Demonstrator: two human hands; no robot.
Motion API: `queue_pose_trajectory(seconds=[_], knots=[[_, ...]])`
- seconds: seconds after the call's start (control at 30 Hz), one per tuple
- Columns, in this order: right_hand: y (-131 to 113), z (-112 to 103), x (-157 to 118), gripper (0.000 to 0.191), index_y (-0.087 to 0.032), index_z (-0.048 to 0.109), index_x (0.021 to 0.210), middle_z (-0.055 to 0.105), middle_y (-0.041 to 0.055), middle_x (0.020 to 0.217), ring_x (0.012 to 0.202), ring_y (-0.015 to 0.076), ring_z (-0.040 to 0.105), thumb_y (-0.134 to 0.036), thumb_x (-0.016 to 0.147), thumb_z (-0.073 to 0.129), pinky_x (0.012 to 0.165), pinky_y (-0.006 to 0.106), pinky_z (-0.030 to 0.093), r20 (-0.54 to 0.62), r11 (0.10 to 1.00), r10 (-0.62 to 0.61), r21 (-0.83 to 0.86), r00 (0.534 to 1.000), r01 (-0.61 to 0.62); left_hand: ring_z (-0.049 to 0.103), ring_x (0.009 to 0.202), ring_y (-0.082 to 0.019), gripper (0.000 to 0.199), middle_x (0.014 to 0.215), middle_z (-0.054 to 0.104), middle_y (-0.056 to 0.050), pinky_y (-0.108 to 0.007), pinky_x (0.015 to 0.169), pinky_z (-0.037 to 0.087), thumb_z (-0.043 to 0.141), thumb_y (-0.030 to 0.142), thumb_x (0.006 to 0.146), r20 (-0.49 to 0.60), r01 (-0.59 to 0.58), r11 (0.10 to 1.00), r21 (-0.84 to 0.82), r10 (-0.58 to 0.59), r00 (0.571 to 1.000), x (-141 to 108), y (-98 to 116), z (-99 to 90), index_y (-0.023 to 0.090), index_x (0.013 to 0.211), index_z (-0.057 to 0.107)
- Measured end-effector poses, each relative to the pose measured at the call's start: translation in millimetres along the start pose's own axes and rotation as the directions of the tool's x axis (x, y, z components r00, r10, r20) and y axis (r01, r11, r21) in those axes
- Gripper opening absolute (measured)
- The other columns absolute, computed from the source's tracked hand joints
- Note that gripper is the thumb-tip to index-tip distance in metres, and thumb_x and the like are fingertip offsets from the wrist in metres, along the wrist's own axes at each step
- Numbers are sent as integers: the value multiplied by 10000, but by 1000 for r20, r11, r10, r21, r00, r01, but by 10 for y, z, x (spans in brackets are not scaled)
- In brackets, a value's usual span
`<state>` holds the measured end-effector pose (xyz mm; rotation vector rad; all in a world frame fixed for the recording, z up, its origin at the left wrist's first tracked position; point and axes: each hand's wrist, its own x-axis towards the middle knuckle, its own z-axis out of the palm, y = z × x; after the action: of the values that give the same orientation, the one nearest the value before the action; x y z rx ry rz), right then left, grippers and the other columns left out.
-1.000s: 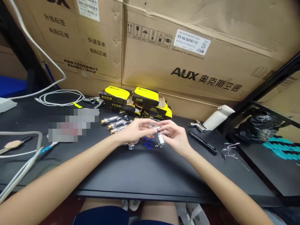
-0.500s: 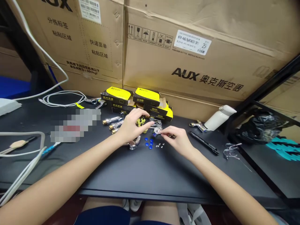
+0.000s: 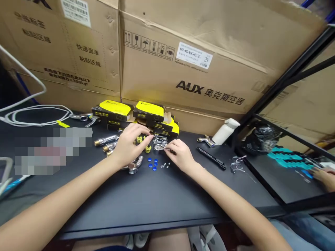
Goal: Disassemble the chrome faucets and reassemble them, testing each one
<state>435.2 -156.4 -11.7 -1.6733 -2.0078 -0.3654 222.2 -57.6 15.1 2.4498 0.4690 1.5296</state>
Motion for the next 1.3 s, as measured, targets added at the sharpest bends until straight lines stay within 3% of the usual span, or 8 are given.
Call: queue_pose_trajectory(seconds=[0.4, 0.6, 0.73, 0.83, 0.9, 1.03, 1.17, 1.3], knots=[[1713, -746, -379, 326, -151, 567, 1203, 596, 88, 1186, 1001, 206, 619, -338, 936, 579, 841, 411, 542, 59, 703, 700, -235, 712, -671, 605, 944, -208, 102, 936, 692, -57, -385, 892, 456, 568, 259, 874, 0, 10, 1000, 4, -10, 1000, -9, 18, -10, 203, 810, 626], [1610, -669, -422, 282, -112, 617, 1113, 648, 119, 1100, 993, 233, 631, -317, 922, 582, 893, 418, 516, -108, 776, 605, -142, 789, -615, 599, 934, -202, 105, 927, 683, -60, -384, 895, 455, 566, 232, 883, -6, -1, 1000, -16, 1, 1000, -22, 28, -3, 190, 802, 618], [1045, -804, -245, 393, -106, 567, 1223, 636, 174, 1185, 1071, 281, 607, -367, 943, 476, 988, 472, 449, -383, 867, 437, -60, 814, -494, 604, 996, -206, 105, 980, 677, -64, -384, 950, 451, 579, 279, 885, 0, 162, 969, -185, -165, 986, -10, 137, -15, 187, 890, 630], [348, -822, -178, 292, -244, 632, 1145, 703, 83, 1058, 1006, 273, 642, -300, 859, 630, 1044, 545, 388, -482, 1000, 4, -15, 876, -13, 630, 1033, -217, 266, 1065, 675, -78, -387, 948, 484, 579, 388, 883, 248, 437, 747, -501, -360, 899, -6, 267, -1, 194, 1063, 592], [-92, -767, -171, 311, -322, 648, 1127, 718, 28, 1046, 986, 234, 659, -225, 833, 673, 1076, 507, 367, -313, 953, -295, -25, 903, 303, 665, 966, -217, 359, 1042, 690, -76, -376, 867, 534, 597, 439, 862, 540, 617, 494, -613, -308, 783, -18, 359, 9, 199, 1127, 561], [-467, -628, -210, 315, -300, 646, 1132, 702, 41, 1129, 1114, 219, 620, -185, 839, 665, 1072, 445, 391, -193, 864, -503, -75, 842, 498, 658, 665, -158, 308, 773, 682, -11, -282, 609, 546, 697, 398, 803, 791, 816, 230, -531, -212, 574, -47, 511, -13, 194, 1012, 600], [-45, -646, -264, 550, -262, 548, 1300, 587, 137, 1314, 1226, 328, 539, -431, 797, 692, 1023, 534, 421, -272, 924, -367, 9, 890, 383, 610, 578, -122, 253, 669, 640, 7, -241, 554, 501, 712, 386, 799, 789, 844, 59, -533, -328, 520, -21, 582, -62, 177, 919, 633], [766, -749, -363, 313, -210, 662, 1050, 705, 110, 985, 939, 294, 666, -445, 854, 596, 865, 466, 513, -192, 987, 150, -35, 970, -160, 595, 597, -111, 230, 705, 643, -3, -206, 510, 435, 705, 393, 806, 812, 833, -115, -540, -330, 481, 1, 574, -61, 182, 892, 671]])
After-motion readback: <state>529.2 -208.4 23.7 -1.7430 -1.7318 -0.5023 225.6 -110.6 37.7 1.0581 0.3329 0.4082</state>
